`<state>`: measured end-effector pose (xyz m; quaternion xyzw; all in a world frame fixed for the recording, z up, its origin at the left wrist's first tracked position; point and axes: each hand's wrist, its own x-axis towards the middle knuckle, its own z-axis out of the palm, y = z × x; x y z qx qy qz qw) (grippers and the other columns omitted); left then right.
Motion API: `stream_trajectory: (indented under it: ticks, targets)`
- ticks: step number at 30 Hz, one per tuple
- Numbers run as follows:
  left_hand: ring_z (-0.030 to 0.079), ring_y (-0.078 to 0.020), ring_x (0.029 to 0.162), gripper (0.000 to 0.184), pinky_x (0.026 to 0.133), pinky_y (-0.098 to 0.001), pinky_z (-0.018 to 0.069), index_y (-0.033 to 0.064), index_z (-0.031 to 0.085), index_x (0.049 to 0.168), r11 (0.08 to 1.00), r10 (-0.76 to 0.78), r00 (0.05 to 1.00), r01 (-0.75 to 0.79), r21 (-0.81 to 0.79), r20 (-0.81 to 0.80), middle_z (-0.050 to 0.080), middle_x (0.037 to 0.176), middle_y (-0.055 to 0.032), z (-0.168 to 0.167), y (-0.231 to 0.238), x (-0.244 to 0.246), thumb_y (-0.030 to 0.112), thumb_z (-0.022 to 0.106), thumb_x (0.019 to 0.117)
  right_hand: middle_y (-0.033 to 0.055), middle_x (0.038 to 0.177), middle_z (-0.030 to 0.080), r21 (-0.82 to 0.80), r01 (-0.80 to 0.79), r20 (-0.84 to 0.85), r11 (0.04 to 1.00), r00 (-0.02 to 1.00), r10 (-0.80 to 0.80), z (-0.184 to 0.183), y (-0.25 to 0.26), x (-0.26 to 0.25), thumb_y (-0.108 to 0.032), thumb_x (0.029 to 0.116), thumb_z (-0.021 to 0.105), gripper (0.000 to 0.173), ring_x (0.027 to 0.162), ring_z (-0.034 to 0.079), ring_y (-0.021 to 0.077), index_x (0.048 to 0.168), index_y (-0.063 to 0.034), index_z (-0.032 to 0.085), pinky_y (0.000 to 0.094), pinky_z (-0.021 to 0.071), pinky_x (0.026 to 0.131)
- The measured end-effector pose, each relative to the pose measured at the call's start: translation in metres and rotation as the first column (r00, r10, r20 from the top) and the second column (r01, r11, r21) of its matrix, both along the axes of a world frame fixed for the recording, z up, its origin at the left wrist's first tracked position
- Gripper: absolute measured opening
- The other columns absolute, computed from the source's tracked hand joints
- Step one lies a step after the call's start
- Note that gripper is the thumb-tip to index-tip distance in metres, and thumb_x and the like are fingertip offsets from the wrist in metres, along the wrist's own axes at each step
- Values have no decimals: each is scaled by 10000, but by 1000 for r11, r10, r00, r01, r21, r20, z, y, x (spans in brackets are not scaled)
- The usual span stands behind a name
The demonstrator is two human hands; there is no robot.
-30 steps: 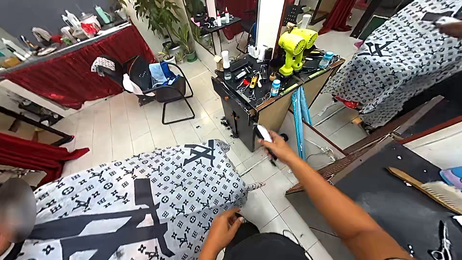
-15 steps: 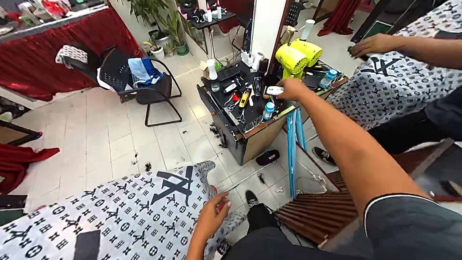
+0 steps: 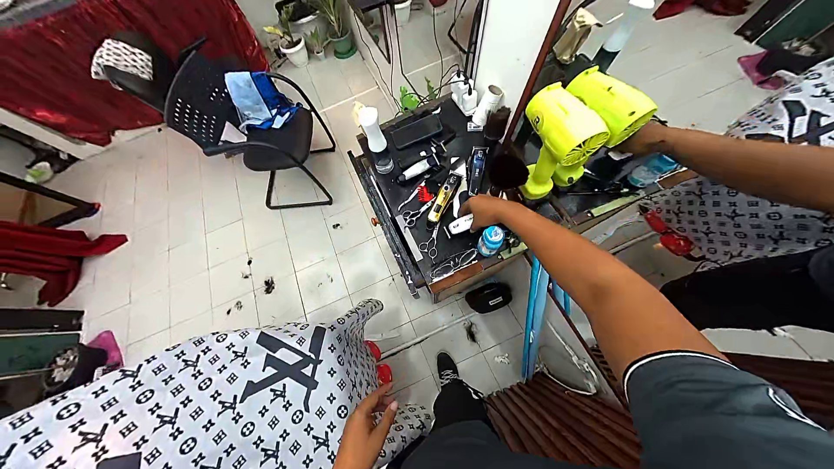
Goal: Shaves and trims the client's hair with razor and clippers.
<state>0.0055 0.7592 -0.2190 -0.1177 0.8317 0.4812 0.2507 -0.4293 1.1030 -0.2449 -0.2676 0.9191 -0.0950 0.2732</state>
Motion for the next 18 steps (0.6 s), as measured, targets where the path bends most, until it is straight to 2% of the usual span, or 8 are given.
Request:
stream_trajectory:
  ticks: [3, 6, 9, 11, 12, 15, 16, 18]
  targets:
    - [720, -172, 1034, 444, 913, -379, 596, 60, 602, 1394, 1000, -3, 1000, 3, -8, 25, 729, 1169, -90, -1, 6, -9, 273, 620, 1005, 196, 1213, 699, -89, -7, -48, 996, 999, 3, -15, 5, -2, -143, 816, 847, 492, 1177, 638, 399, 1279, -84, 693, 643, 450, 1037]
    - [725, -174, 1010, 444, 902, -379, 600, 45, 599, 1393, 1000, -14, 1000, 14, 17, 17, 730, 1156, -103, -6, 9, -11, 257, 616, 1003, 170, 1338, 662, -265, 94, -55, 960, 992, -112, 0, 26, 11, -86, 896, 768, 513, 1271, 602, 377, 1390, -84, 629, 610, 418, 1114]
    - [724, -178, 1015, 443, 909, -378, 595, 39, 597, 1394, 1000, -5, 1000, 4, 24, 27, 730, 1156, -108, -8, 12, -14, 253, 611, 1006, 178, 1257, 704, -318, 245, -127, 916, 946, -298, 19, 61, 28, -64, 979, 641, 323, 1207, 648, 380, 1297, -60, 694, 622, 459, 1072]
    - [721, -180, 1021, 436, 913, -377, 592, 46, 597, 1394, 1000, 6, 998, -7, 21, 69, 728, 1158, -104, -9, 13, -17, 255, 613, 1012, 252, 1171, 703, -195, 407, -175, 892, 881, -440, 24, 74, 42, -138, 994, 637, 255, 1132, 656, 462, 1203, -16, 716, 694, 485, 967]
    - [719, -185, 1026, 436, 916, -383, 590, 52, 599, 1394, 1000, 4, 996, -6, 21, 85, 727, 1161, -102, -10, 14, -20, 262, 612, 1012, 291, 1157, 685, -134, 485, -185, 864, 845, -503, 24, 76, 49, -201, 984, 664, 300, 1112, 647, 497, 1188, 15, 700, 720, 484, 924]
    - [717, -186, 1032, 447, 913, -396, 588, 71, 596, 1403, 999, -47, 994, 46, 16, 94, 726, 1171, -90, -11, 20, -29, 285, 603, 1011, 353, 1240, 616, 14, 655, -150, 756, 748, -646, 11, 69, 57, -443, 938, 717, 708, 1136, 621, 534, 1381, 74, 524, 712, 489, 913]
    - [718, -182, 1034, 449, 913, -394, 591, 77, 596, 1404, 998, -63, 994, 62, 15, 93, 726, 1176, -85, -10, 21, -31, 292, 602, 1011, 356, 1247, 613, 41, 685, -130, 728, 726, -676, 4, 67, 57, -467, 939, 705, 785, 1139, 623, 531, 1445, 75, 446, 701, 494, 918]
    - [716, -185, 1049, 443, 929, -395, 588, 78, 594, 1405, 997, -74, 993, 73, 19, 91, 723, 1185, -89, -7, 24, -35, 289, 603, 1016, 353, 1212, 632, 54, 736, -83, 675, 677, -731, -4, 63, 54, -405, 964, 687, 793, 1121, 638, 529, 1502, 65, 342, 691, 501, 917]
